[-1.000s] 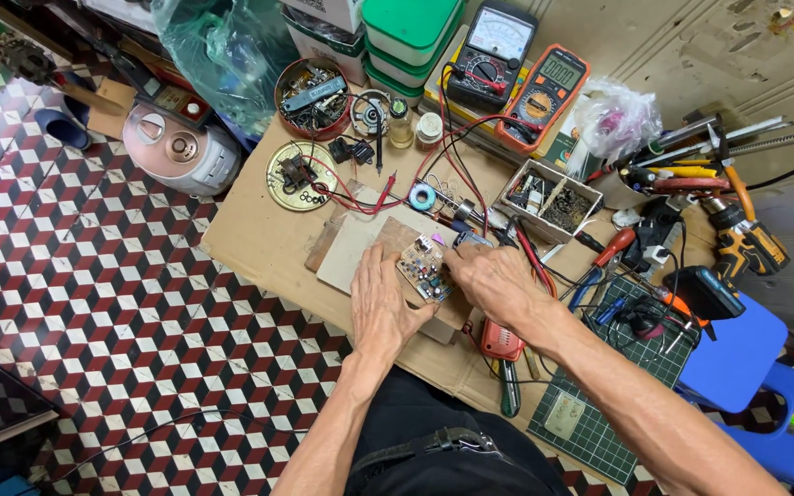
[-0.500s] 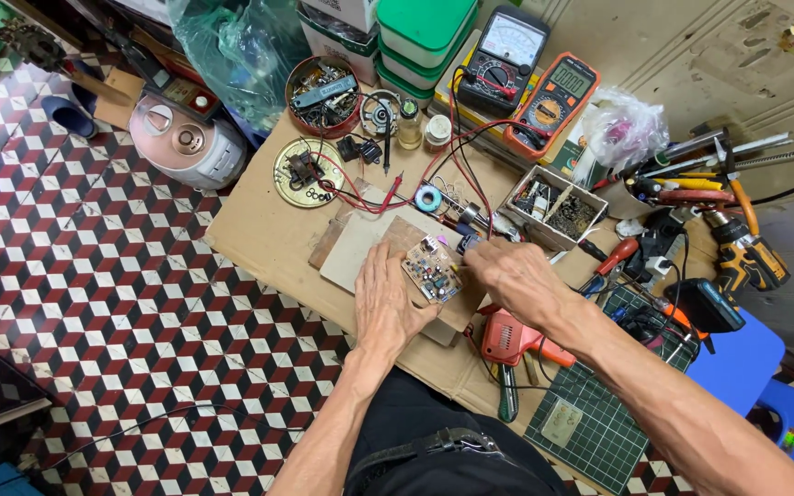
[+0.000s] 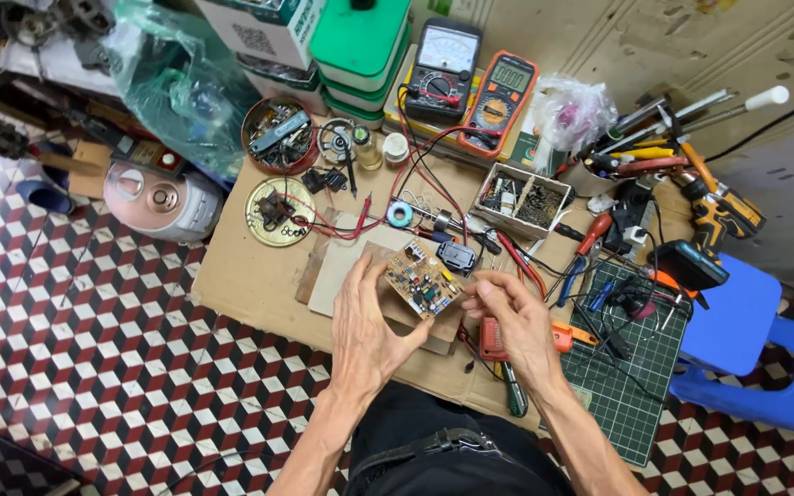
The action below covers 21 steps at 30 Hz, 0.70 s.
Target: Inspecting and working on an electronic circuit board using a magnifying glass at a workshop bench.
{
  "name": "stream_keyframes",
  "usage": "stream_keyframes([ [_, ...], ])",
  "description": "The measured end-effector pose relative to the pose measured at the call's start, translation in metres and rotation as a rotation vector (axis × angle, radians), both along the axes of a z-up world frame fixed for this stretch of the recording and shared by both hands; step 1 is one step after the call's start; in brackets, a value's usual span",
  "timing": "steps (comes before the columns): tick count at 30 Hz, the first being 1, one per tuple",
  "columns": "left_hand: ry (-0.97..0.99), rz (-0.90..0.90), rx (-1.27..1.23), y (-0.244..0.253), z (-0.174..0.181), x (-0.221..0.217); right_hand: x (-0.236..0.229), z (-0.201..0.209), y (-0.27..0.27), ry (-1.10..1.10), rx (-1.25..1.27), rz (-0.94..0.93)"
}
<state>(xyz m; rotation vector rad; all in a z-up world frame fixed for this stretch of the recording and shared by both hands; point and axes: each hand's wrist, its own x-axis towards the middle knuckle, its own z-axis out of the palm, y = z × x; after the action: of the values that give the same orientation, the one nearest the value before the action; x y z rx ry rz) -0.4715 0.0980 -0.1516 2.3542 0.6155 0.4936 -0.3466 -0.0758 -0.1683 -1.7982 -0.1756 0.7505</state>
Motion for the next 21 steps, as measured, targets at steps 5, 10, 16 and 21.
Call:
stream_keyframes([
  [5, -0.054, -0.1, -0.027, 0.006, 0.032, 0.014, -0.012, 0.016, 0.005, 0.149, 0.307, -0.205],
  [10, -0.099, -0.212, -0.061, 0.023, 0.047, 0.031, -0.014, 0.024, 0.006, 0.17, 0.42, -0.346],
  [16, -0.131, -0.349, -0.104, 0.041, 0.045, 0.048, -0.022, 0.035, 0.019, 0.133, 0.45, -0.502],
  [21, -0.163, -0.443, -0.149, 0.054, 0.044, 0.053, -0.029, 0.03, 0.027, 0.058, 0.412, -0.583],
])
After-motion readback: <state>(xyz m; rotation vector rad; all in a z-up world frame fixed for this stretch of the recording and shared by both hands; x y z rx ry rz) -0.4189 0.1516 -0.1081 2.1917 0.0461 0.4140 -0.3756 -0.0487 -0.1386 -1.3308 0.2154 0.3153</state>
